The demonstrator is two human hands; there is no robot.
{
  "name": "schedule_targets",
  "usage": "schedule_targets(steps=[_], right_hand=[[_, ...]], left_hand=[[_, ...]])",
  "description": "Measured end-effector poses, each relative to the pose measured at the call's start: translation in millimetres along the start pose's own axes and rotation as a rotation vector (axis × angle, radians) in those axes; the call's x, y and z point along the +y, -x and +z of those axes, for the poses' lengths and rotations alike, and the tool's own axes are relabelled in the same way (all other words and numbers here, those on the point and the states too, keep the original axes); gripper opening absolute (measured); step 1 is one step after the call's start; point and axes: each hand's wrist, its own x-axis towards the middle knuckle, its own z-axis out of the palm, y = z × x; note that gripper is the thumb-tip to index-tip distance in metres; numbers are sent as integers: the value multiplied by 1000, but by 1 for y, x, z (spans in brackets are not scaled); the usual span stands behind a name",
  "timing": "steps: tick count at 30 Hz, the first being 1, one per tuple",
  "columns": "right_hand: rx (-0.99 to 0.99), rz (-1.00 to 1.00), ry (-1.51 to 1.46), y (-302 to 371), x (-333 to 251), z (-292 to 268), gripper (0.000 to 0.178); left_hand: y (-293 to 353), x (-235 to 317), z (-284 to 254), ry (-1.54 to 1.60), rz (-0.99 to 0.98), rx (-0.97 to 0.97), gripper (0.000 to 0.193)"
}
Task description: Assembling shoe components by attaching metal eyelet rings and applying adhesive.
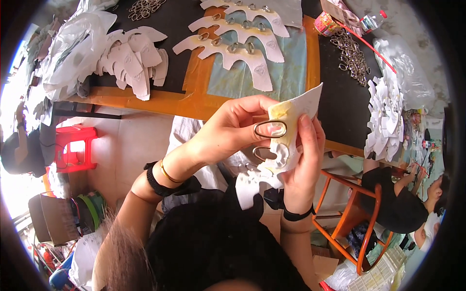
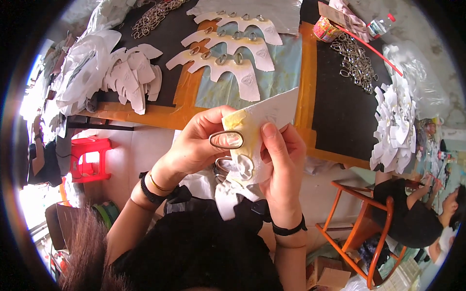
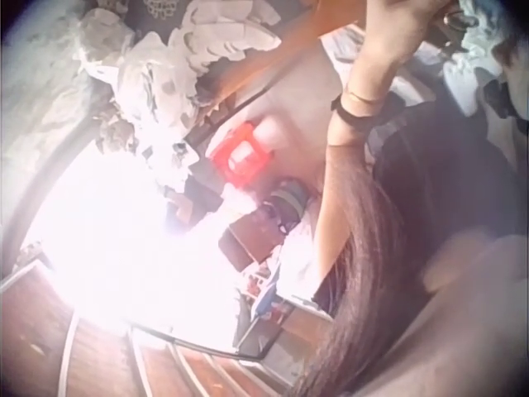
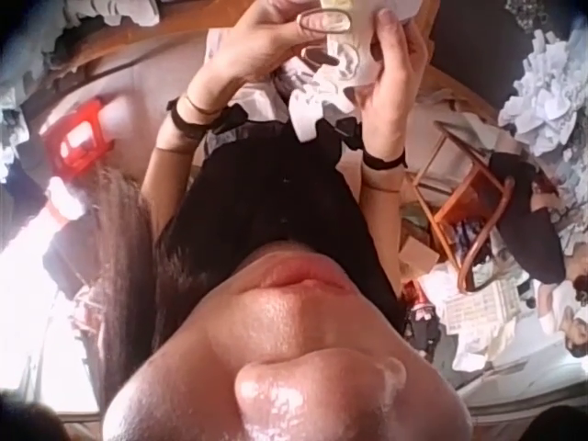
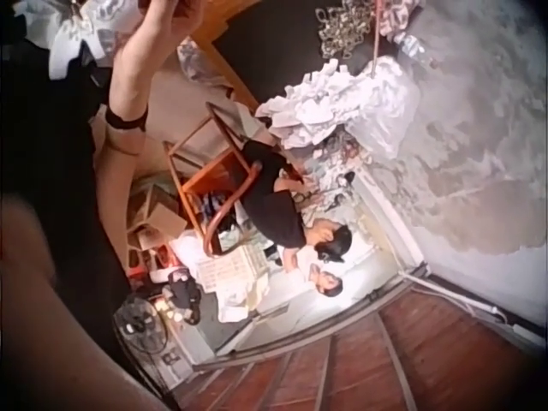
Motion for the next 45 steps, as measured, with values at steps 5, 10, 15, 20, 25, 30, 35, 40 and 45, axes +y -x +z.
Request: schedule_targets(steps=[5, 10, 15, 20, 25, 30, 35, 40, 45], right_hand=[[-18, 45, -98, 2, 1, 2, 25], [52, -25, 9, 4, 2, -1, 45], [62, -23, 13, 2, 4, 2, 43], [60, -20, 4, 21, 4, 2, 42], [79, -39, 0, 0, 1, 1, 40], [62, -45, -9, 10, 3, 0, 38], [62, -70, -10, 8, 3, 0, 37], [55, -91, -15, -4, 4, -1, 35], [58, -107, -16, -6, 3, -8, 34]], left_hand=[[0, -6, -2, 38, 68, -11, 17], [-2, -10, 3, 94, 67, 56, 14], [-2, -7, -1, 272, 29, 53, 15], [-1, -6, -2, 273, 17, 68, 11], [-1, -6, 0, 157, -36, 108, 34], [1, 0, 3, 271, 12, 59, 31], [1, 1, 0, 297, -23, 29, 31], [-1, -1, -3, 333, -111, 79, 23], [0, -6, -4, 298, -57, 187, 10]])
